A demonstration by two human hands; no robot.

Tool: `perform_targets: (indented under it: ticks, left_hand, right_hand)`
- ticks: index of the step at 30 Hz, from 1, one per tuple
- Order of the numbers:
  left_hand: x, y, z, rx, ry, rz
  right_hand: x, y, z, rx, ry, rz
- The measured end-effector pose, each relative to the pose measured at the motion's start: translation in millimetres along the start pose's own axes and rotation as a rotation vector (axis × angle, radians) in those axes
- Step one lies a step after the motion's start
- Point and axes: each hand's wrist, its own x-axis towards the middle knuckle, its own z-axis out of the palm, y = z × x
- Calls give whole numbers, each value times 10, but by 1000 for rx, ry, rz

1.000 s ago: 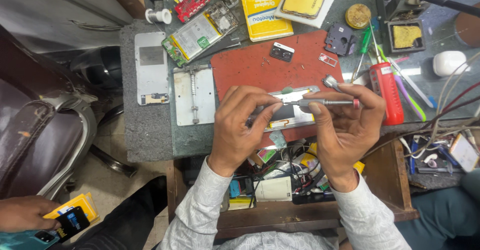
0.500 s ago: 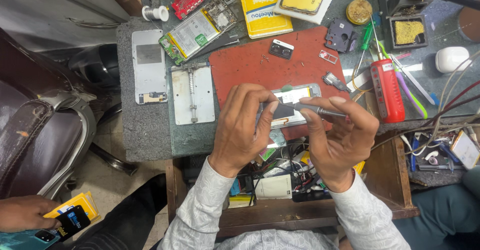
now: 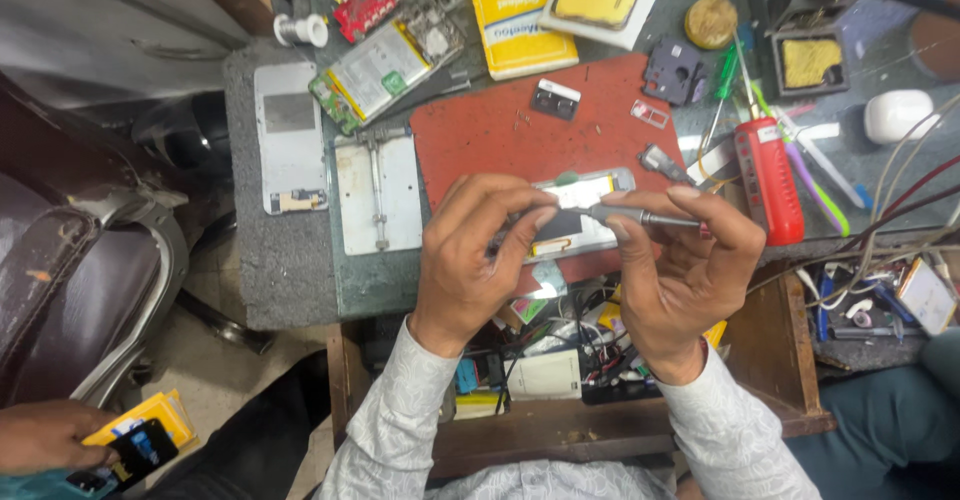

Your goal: The person uses a screwdriver to remove screws from the back of a disassembled smartphone. They then use a small metal tool to pry and lift internal components, including a metal bracket and ribbon cables, from the phone's chassis. The person continues to manipulate internal parts with the tool throughout the clip.

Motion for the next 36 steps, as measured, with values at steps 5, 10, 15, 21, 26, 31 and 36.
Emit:
perform_targets:
  ticks: [5, 10, 15, 21, 26, 31, 36]
  left_hand:
    - [33, -16, 2, 78, 23, 85]
    - [-8, -18, 21, 204, 28, 169]
    - [-21, -46, 31, 131, -3, 96]
    - [-48, -103, 15, -4, -62, 5]
    - [-54, -136, 15, 17, -34, 3]
    - [-47, -112, 37, 1, 10, -14]
    - [-47, -67, 10, -77, 51, -34]
  right_hand:
    - [20, 11, -1, 65, 10, 28]
    - [1, 1, -5, 57, 7, 61]
    - [20, -19, -2, 107, 13, 123]
    - [79, -28, -22, 183, 12, 219]
    - [113, -15, -41, 251, 19, 292]
    - [136, 29, -41, 372, 44, 365]
    - [147, 54, -58, 445, 43, 378]
